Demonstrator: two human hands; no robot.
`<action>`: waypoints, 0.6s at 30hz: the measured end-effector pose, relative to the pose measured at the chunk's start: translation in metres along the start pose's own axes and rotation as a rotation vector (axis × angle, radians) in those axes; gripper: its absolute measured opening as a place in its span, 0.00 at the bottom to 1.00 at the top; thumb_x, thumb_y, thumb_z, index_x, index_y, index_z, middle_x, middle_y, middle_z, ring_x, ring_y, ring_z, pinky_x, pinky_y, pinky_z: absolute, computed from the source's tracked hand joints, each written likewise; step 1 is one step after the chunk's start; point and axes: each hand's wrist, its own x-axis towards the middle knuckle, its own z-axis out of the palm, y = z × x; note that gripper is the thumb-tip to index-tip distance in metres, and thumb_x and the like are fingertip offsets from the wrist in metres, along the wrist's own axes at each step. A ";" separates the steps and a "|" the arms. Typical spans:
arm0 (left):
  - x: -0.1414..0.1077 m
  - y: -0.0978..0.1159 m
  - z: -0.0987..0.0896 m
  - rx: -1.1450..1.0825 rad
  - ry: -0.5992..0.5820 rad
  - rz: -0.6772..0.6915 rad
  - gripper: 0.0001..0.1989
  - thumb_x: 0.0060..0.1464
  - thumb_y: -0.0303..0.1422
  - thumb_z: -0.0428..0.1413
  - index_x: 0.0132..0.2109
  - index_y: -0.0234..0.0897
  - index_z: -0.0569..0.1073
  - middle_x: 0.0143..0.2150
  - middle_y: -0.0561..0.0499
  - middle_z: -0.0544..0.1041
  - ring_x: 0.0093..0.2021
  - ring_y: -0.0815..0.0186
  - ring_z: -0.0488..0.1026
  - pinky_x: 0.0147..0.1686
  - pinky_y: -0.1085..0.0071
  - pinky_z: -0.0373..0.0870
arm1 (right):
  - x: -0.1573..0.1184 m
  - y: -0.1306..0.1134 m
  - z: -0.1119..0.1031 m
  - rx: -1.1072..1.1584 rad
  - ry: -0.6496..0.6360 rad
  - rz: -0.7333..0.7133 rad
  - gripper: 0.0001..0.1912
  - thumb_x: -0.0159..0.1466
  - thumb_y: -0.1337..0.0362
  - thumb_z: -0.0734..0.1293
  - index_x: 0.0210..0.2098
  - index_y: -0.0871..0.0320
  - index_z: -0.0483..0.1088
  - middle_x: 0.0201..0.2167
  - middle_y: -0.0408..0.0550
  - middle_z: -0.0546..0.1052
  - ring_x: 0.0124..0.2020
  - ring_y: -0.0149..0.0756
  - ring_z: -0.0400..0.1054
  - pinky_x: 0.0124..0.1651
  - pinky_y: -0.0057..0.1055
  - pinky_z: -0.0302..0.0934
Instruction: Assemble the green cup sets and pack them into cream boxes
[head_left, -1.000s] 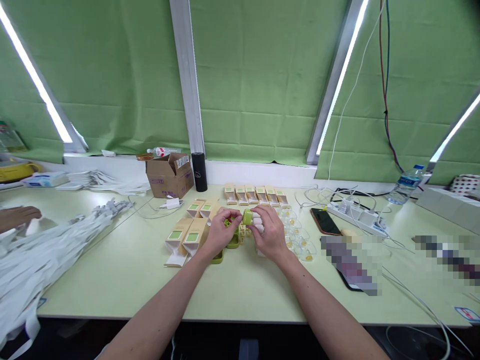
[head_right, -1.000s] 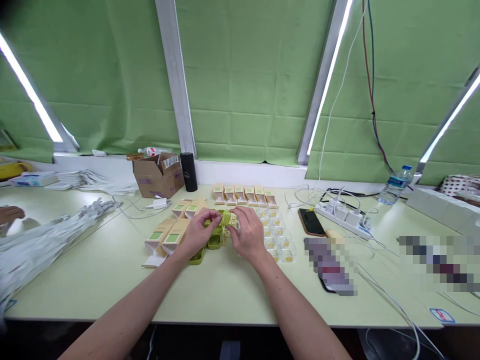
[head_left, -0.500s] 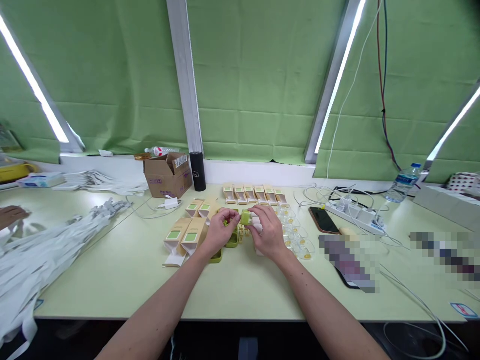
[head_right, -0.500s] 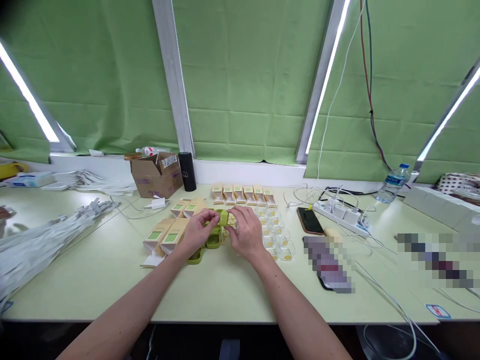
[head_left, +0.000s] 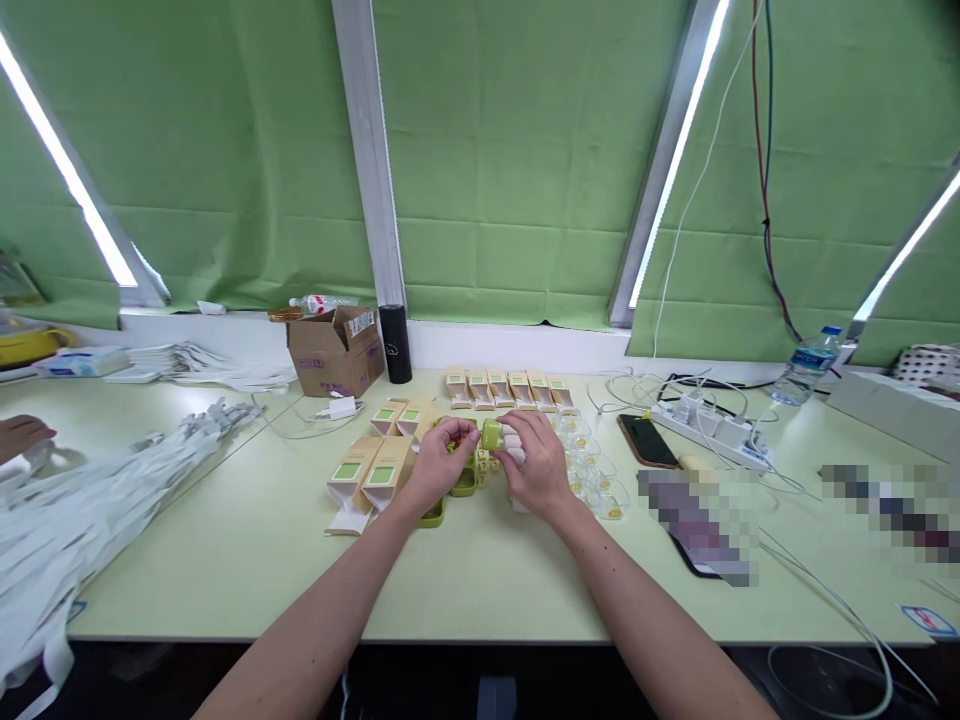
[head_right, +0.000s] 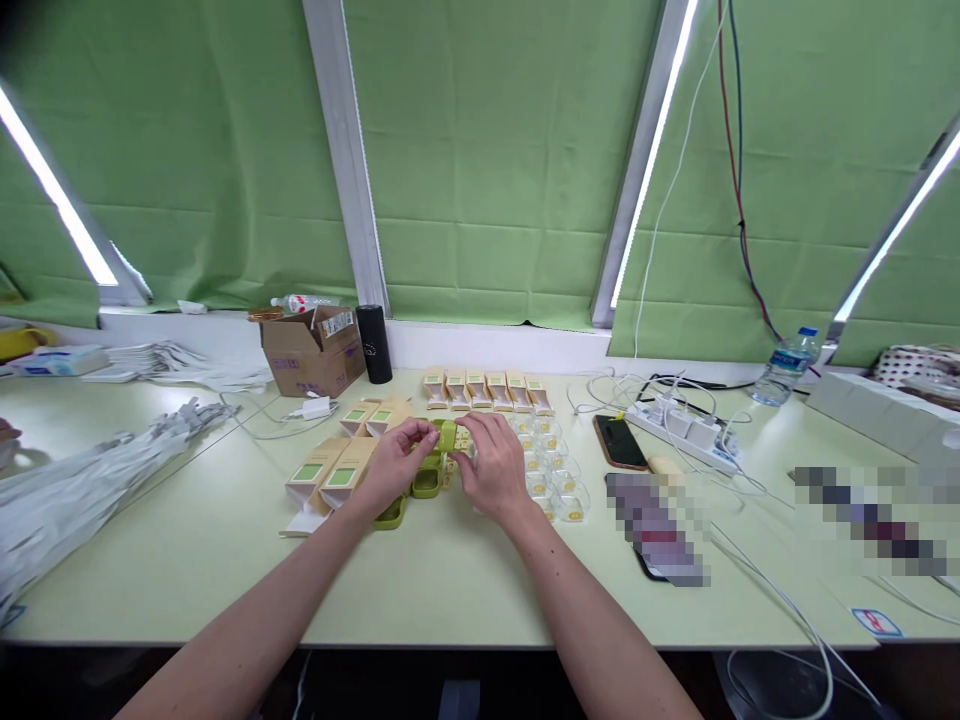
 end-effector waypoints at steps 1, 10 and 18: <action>0.000 0.000 0.000 0.003 0.000 0.001 0.14 0.60 0.44 0.61 0.40 0.36 0.78 0.36 0.49 0.77 0.37 0.63 0.73 0.41 0.67 0.71 | 0.000 0.000 0.000 0.000 -0.001 0.001 0.20 0.67 0.65 0.70 0.59 0.54 0.69 0.54 0.55 0.78 0.55 0.51 0.71 0.55 0.50 0.70; 0.002 -0.005 -0.003 -0.029 0.029 -0.023 0.16 0.59 0.46 0.62 0.40 0.36 0.78 0.37 0.49 0.77 0.37 0.63 0.73 0.40 0.69 0.71 | 0.002 0.001 -0.003 0.002 0.023 0.008 0.20 0.68 0.65 0.69 0.58 0.54 0.69 0.52 0.55 0.78 0.54 0.51 0.71 0.56 0.50 0.70; 0.004 -0.005 -0.003 0.011 0.034 -0.022 0.15 0.60 0.45 0.60 0.39 0.36 0.77 0.35 0.49 0.76 0.35 0.64 0.72 0.39 0.67 0.70 | 0.001 0.001 -0.003 0.028 0.022 0.035 0.20 0.67 0.65 0.69 0.58 0.54 0.69 0.53 0.56 0.77 0.56 0.51 0.71 0.57 0.50 0.70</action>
